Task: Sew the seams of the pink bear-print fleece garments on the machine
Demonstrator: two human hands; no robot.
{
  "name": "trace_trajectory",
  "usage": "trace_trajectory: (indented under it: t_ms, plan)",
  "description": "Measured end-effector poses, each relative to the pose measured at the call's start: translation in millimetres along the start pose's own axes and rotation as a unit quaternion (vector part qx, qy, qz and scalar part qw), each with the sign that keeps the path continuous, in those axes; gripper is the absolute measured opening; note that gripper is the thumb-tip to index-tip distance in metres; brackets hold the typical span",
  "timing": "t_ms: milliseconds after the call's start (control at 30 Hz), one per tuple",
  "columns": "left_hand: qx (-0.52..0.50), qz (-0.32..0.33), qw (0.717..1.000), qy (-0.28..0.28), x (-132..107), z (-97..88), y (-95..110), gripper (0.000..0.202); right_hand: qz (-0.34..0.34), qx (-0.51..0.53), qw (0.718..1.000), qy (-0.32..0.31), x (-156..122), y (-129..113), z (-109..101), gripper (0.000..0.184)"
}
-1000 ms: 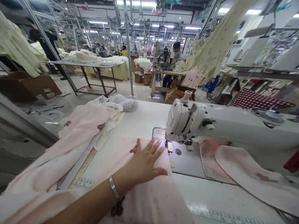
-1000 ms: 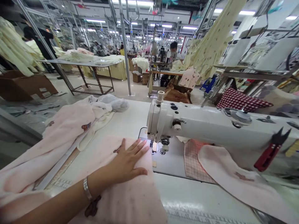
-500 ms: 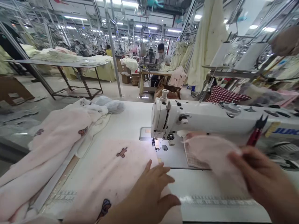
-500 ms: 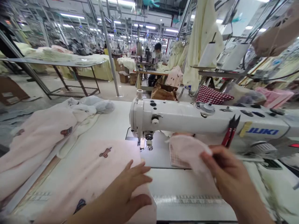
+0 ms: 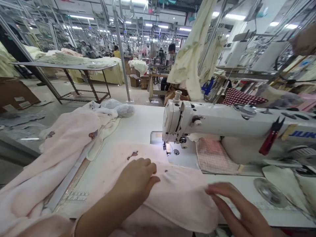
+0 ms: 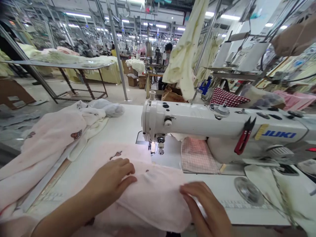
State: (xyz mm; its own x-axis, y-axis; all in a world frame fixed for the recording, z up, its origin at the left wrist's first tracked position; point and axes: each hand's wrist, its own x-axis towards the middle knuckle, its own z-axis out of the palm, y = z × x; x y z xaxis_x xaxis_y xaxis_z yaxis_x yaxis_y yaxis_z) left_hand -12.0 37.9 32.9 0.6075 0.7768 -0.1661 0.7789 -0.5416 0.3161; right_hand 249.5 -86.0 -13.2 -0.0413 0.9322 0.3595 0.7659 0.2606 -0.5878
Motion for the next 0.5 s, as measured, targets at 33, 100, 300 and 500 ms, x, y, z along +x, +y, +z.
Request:
trace_trajectory:
  t_ms: [33,100,300,500]
  plan:
    - [0.014,-0.002,0.999,-0.029,1.6,3.5,5.6,0.016,-0.036,-0.01,0.999,-0.024,20.6,-4.0,3.8,0.018]
    - [0.036,-0.012,0.997,-0.062,5.2,9.5,14.8,0.018,-0.038,-0.044,0.996,-0.065,58.3,-5.4,15.8,0.023]
    - [-0.034,0.056,0.998,0.007,14.7,20.6,19.9,0.049,-0.051,-0.028,0.992,-0.112,93.6,8.5,45.4,0.015]
    - [-0.173,0.129,0.976,0.043,18.2,8.1,-1.9,0.021,-0.044,0.078,0.995,-0.041,72.0,6.1,-21.3,0.015]
